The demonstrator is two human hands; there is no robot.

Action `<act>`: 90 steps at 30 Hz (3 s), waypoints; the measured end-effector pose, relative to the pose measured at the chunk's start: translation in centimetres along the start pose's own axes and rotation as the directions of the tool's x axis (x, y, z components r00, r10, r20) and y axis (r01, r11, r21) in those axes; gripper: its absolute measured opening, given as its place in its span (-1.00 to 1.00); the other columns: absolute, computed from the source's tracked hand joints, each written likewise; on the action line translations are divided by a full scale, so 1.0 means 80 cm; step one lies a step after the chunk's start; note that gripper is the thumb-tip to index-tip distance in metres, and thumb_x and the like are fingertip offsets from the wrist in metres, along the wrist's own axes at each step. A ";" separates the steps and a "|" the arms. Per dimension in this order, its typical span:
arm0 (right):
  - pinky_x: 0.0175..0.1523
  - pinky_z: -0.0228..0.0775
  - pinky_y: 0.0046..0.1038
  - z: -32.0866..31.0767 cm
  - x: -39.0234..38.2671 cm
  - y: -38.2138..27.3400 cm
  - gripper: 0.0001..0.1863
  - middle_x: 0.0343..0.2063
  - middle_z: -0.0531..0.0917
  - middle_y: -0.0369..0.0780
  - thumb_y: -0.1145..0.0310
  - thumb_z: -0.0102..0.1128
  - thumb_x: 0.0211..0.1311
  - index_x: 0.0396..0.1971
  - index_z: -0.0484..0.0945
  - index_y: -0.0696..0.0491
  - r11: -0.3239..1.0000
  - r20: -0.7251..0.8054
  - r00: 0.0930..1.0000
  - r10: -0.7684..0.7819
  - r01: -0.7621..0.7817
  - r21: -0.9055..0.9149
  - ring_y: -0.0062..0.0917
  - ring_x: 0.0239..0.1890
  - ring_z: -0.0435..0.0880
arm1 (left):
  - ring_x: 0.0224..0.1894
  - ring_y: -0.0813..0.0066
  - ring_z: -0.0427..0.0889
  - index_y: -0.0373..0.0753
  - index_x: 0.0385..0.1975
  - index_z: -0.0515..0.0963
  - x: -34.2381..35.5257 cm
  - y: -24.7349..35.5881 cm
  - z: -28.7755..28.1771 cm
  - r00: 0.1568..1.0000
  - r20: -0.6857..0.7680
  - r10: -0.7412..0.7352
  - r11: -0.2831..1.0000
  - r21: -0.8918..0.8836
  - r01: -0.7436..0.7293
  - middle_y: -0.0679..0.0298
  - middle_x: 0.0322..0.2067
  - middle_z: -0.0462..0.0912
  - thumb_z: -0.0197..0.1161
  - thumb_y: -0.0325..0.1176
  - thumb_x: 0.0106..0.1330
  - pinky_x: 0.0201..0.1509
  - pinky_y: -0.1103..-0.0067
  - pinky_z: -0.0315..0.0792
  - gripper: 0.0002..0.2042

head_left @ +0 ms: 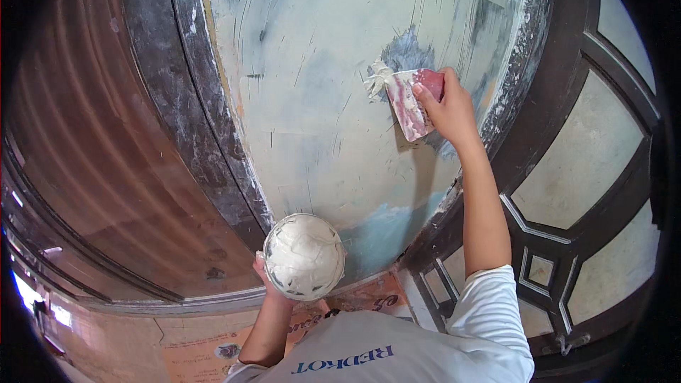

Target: The person applies plaster from a tub to a circular wall area using a putty knife.

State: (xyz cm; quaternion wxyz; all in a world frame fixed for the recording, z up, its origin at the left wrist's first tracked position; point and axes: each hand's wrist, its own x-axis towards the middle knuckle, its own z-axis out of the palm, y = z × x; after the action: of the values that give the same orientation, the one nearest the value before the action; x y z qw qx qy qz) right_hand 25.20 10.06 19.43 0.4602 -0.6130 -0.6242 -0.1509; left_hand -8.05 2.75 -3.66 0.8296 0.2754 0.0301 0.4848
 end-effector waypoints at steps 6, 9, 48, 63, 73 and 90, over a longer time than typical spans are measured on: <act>-0.24 0.45 -0.18 -0.018 0.001 -0.013 -0.54 -0.42 0.65 0.04 0.10 0.33 0.17 -0.20 0.39 0.16 0.992 -0.028 0.999 -0.035 0.038 0.118 -0.03 -0.33 0.66 | 0.28 -0.10 0.33 -0.16 0.38 0.12 -0.004 0.006 0.016 0.999 0.000 0.038 0.999 0.029 -0.038 -0.06 0.32 0.22 0.04 0.54 -0.04 0.28 -0.01 0.31 0.08; -0.24 0.45 -0.18 0.002 0.007 -0.003 -0.54 -0.42 0.65 0.04 0.10 0.34 0.17 -0.21 0.39 0.16 0.996 -0.037 0.999 -0.036 0.039 0.078 -0.03 -0.33 0.66 | 0.24 -0.15 0.36 -0.14 0.37 0.16 -0.003 0.000 0.008 0.992 -0.105 0.074 0.995 0.078 -0.066 -0.05 0.31 0.24 -0.01 0.55 0.00 0.20 -0.07 0.34 0.03; -0.26 0.44 -0.24 0.002 -0.004 -0.013 -0.58 -0.41 0.66 -0.09 0.08 0.34 0.14 -0.21 0.42 0.06 0.975 -0.008 0.982 -0.189 0.186 -0.118 -0.17 -0.33 0.67 | 0.26 -0.10 0.35 -0.13 0.37 0.17 0.002 -0.013 -0.015 0.996 -0.093 0.009 1.000 0.007 -0.009 -0.02 0.32 0.25 -0.01 0.52 0.02 0.24 -0.05 0.32 0.01; -0.22 0.48 -0.29 -0.026 0.043 -0.016 -0.54 -0.40 0.69 -0.13 -0.02 0.35 0.12 -0.20 0.49 0.04 0.991 -0.234 0.970 -0.071 0.096 0.097 -0.23 -0.33 0.69 | 0.28 -0.09 0.34 -0.11 0.39 0.14 0.002 -0.006 0.007 0.992 -0.125 0.024 0.998 0.067 -0.016 -0.04 0.32 0.23 0.07 0.52 -0.04 0.27 -0.01 0.31 0.05; -0.24 0.47 -0.24 -0.025 0.048 -0.017 -0.48 -0.48 0.67 -0.12 -0.10 0.30 0.15 -0.19 0.45 0.06 0.979 -0.298 0.948 -0.115 0.159 0.126 -0.15 -0.42 0.67 | 0.30 -0.11 0.31 -0.11 0.40 0.12 0.003 -0.008 -0.013 0.996 -0.088 0.012 1.000 0.015 -0.011 -0.02 0.35 0.19 -0.13 0.57 0.03 0.30 0.00 0.26 0.03; -0.14 0.49 -0.30 -0.013 0.044 -0.018 -0.52 -0.33 0.71 -0.13 -0.03 0.32 0.14 -0.16 0.50 0.06 0.981 -0.053 0.980 -0.193 0.194 0.008 -0.25 -0.27 0.70 | 0.31 -0.13 0.28 -0.07 0.38 0.15 0.001 -0.006 -0.004 0.998 -0.061 -0.020 0.999 -0.041 0.017 0.01 0.35 0.20 0.10 0.50 -0.03 0.30 -0.09 0.23 0.02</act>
State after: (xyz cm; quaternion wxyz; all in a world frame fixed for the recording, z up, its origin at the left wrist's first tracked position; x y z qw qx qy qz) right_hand 24.90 11.19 23.25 0.4634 -0.5423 -0.6697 -0.2067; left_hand -7.74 2.78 -4.11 0.8381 0.2434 0.0483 0.4859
